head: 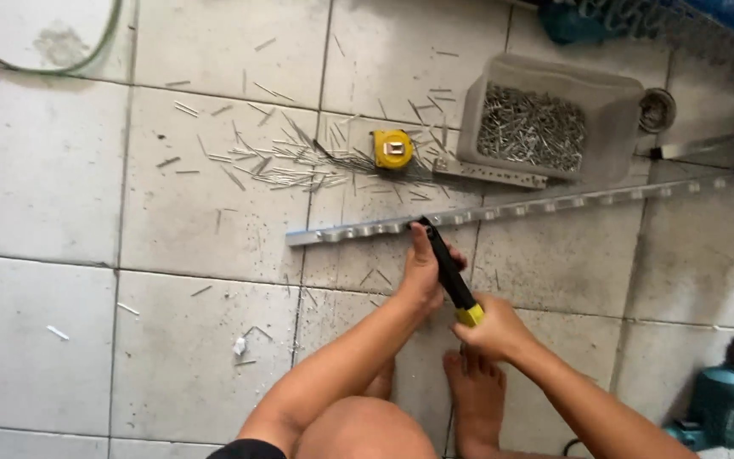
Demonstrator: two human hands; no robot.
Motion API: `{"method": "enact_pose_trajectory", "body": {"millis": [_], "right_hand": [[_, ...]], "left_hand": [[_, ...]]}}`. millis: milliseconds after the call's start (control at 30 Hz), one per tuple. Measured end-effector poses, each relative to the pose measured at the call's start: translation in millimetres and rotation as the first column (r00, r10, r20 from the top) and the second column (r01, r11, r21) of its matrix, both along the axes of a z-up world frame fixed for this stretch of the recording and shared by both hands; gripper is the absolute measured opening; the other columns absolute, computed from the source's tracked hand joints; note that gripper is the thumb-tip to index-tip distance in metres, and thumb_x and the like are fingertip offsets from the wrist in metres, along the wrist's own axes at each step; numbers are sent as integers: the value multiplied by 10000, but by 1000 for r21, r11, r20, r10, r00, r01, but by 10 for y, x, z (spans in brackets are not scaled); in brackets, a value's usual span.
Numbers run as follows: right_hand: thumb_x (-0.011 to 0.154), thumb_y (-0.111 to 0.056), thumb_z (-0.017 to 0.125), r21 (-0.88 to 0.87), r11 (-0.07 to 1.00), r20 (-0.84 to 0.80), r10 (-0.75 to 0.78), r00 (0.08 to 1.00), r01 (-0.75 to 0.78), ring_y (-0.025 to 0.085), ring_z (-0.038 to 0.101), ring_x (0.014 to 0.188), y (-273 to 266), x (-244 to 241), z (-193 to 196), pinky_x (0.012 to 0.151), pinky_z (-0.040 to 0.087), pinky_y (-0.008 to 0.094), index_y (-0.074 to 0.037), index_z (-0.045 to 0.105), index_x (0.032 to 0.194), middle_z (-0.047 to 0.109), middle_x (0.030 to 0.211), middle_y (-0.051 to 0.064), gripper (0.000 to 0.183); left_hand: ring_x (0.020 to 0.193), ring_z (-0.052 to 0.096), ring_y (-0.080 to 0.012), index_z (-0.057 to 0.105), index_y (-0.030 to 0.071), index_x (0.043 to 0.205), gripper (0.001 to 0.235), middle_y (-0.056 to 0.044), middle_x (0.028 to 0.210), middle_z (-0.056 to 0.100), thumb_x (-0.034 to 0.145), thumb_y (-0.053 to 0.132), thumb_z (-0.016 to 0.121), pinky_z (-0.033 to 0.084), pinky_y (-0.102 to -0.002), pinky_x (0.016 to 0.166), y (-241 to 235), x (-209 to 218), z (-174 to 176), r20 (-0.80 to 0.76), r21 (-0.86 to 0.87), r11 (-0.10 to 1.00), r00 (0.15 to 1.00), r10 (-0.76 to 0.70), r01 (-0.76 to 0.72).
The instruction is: Assembling plastic components onto a metal frame using a manual rivet gun and rivets on the floor.
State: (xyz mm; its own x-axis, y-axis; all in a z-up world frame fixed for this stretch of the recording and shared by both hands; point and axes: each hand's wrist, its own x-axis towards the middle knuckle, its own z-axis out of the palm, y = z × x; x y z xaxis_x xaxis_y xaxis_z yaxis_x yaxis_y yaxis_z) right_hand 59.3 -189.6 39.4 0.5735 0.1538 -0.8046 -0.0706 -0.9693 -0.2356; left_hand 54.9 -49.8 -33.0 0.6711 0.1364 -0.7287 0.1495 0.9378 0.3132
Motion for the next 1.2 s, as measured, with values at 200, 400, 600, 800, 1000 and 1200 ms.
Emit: {"method": "enact_pose_trajectory", "body": {"millis": [200, 400, 600, 800, 1000, 1200], "right_hand": [[636, -363, 840, -32, 999, 18, -42, 999, 43, 318, 772, 829, -65, -72, 108, 708, 589, 388, -56, 753, 871, 777, 785, 153, 396], [841, -296, 773, -138, 986, -382, 38, 923, -98, 136, 621, 535, 31, 622, 1782, 462, 494, 245, -105, 787, 1041, 758, 770, 41, 277], [766, -264, 720, 331, 722, 199, 575, 793, -607, 73, 637, 462, -57, 1425, 1366, 419, 517, 235, -230, 759, 748, 744, 574, -88, 55], [910, 8, 698, 217, 897, 545, 216, 810, -385, 308, 725, 872, 1016, 2578, 586, 825, 589, 418, -41, 744, 1210, 739, 1118, 199, 308], [854, -3, 769, 313, 858, 528, 200, 825, -408, 352, 719, 892, 1047, 2678, 218, 843, 584, 440, 5, 741, 1162, 726, 1099, 241, 309], [880, 72, 713, 309, 767, 691, 225, 687, -562, 304, 712, 794, 877, 2705, 161, 751, 602, 358, 24, 758, 1100, 747, 1014, 245, 230]], "left_hand": [[686, 740, -305, 579, 30, 918, 749, -192, 706, 674, 941, 775, 507, 646, -474, 711, -68, -73, 356, 12, 46, 996, 997, -71, 71], [674, 641, -148, 640, 26, 974, 536, -42, 816, 691, 551, 172, 935, 559, -279, 643, 584, 27, 745, 175, 685, 604, 713, -679, 407], [587, 700, -162, 683, 46, 821, 441, -78, 717, 745, 564, 321, 913, 573, -248, 516, 1195, -102, 1390, -1, 853, 363, 696, -718, 375], [649, 654, -133, 696, 103, 850, 456, -13, 788, 728, 558, 366, 926, 563, -247, 634, 1295, -441, 1877, -262, 925, -84, 463, -847, 371], [576, 639, -133, 719, 92, 793, 452, -4, 745, 735, 555, 418, 921, 527, -261, 534, 1211, -690, 1891, -406, 860, -187, 414, -814, 475], [595, 639, -159, 702, 104, 800, 470, -14, 745, 718, 561, 454, 905, 529, -299, 563, 1126, -642, 1848, -413, 875, -215, 434, -801, 435]]}}
